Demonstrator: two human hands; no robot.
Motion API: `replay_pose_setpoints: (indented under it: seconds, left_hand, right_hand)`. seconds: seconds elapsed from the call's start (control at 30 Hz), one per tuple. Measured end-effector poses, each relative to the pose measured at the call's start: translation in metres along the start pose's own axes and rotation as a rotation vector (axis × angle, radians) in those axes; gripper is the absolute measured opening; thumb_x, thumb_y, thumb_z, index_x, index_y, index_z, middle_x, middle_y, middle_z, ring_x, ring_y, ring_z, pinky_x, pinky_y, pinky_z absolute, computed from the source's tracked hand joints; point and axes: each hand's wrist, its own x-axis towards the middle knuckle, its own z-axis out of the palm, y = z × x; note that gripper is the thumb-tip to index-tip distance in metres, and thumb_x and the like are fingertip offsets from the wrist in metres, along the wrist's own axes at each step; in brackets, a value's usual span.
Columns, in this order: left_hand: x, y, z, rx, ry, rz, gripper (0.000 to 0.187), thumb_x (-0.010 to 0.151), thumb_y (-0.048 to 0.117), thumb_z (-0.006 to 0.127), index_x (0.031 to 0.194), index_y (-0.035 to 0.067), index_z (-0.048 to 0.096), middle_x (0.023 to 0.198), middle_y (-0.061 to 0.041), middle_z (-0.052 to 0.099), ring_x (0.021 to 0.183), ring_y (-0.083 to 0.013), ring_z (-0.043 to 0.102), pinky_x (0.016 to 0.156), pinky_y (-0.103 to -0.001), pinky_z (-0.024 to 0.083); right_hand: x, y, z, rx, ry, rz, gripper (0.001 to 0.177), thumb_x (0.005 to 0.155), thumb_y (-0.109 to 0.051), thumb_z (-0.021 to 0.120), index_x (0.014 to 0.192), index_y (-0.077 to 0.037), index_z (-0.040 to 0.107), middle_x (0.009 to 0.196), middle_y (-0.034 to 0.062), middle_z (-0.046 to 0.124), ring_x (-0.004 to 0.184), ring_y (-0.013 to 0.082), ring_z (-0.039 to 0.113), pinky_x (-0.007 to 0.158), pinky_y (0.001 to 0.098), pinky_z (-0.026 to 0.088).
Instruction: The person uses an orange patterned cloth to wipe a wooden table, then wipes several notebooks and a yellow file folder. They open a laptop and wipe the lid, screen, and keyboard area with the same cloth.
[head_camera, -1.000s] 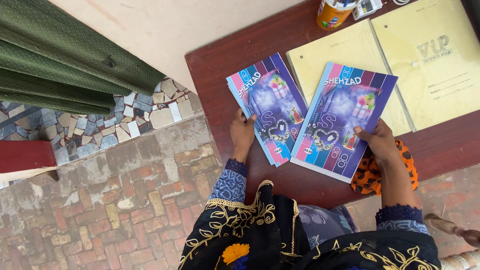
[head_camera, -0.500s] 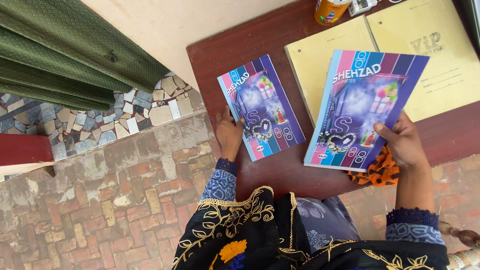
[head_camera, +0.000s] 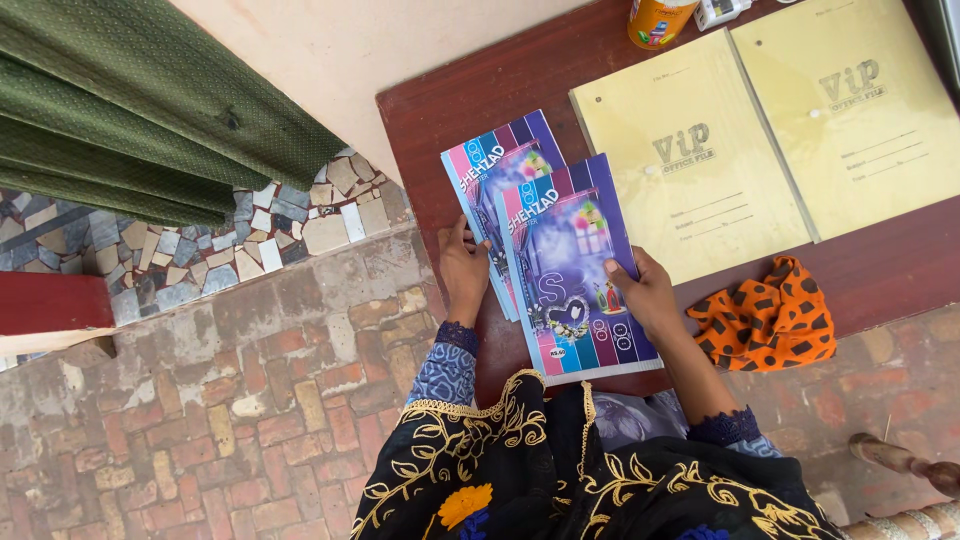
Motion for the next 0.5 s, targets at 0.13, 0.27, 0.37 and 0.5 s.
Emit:
replay_pose_setpoints:
  seconds: [0.13, 0.27, 0.37, 0.5]
  left_hand:
    - [0.000, -0.016, 0.000, -0.093, -0.004, 0.034, 0.047, 0.085, -0.005, 0.069, 0.132, 0.001, 0.066, 0.110, -0.012, 0.067, 0.082, -0.0184, 0.070, 0.075, -0.032, 0.058]
    - [0.005, -0.029, 0.002, -0.241, -0.037, -0.054, 0.044, 0.088, -0.009, 0.058, 0.130, -0.001, 0.068, 0.112, -0.011, 0.068, 0.085, -0.0178, 0.072, 0.077, -0.030, 0.062]
    - [0.009, -0.031, 0.003, -0.445, -0.111, -0.098, 0.044, 0.092, -0.009, 0.047, 0.132, -0.003, 0.064, 0.120, -0.009, 0.064, 0.098, -0.0163, 0.073, 0.087, -0.028, 0.063]
    - [0.013, -0.025, 0.006, -0.401, -0.113, -0.053, 0.044, 0.091, -0.010, 0.052, 0.132, -0.004, 0.064, 0.122, -0.013, 0.070, 0.100, -0.0173, 0.072, 0.091, -0.028, 0.058]
  right_hand:
    - [-0.002, -0.006, 0.005, -0.030, 0.011, 0.028, 0.020, 0.096, -0.021, 0.070, 0.103, -0.002, 0.068, 0.074, -0.0035, 0.058, 0.065, 0.0053, 0.049, 0.058, 0.0248, 0.043]
    - [-0.002, -0.002, 0.006, -0.003, 0.022, 0.055, 0.020, 0.097, -0.021, 0.070, 0.096, -0.001, 0.067, 0.073, -0.0023, 0.058, 0.064, 0.0060, 0.049, 0.057, 0.0256, 0.042]
    - [0.000, 0.001, 0.002, 0.047, 0.021, 0.067, 0.019, 0.098, -0.021, 0.070, 0.096, -0.002, 0.067, 0.075, -0.0021, 0.058, 0.064, 0.0054, 0.051, 0.057, 0.0244, 0.044]
    - [0.003, -0.001, -0.008, 0.180, 0.005, 0.127, 0.018, 0.097, -0.020, 0.068, 0.100, -0.003, 0.067, 0.079, -0.0025, 0.064, 0.065, 0.0046, 0.058, 0.057, 0.0235, 0.050]
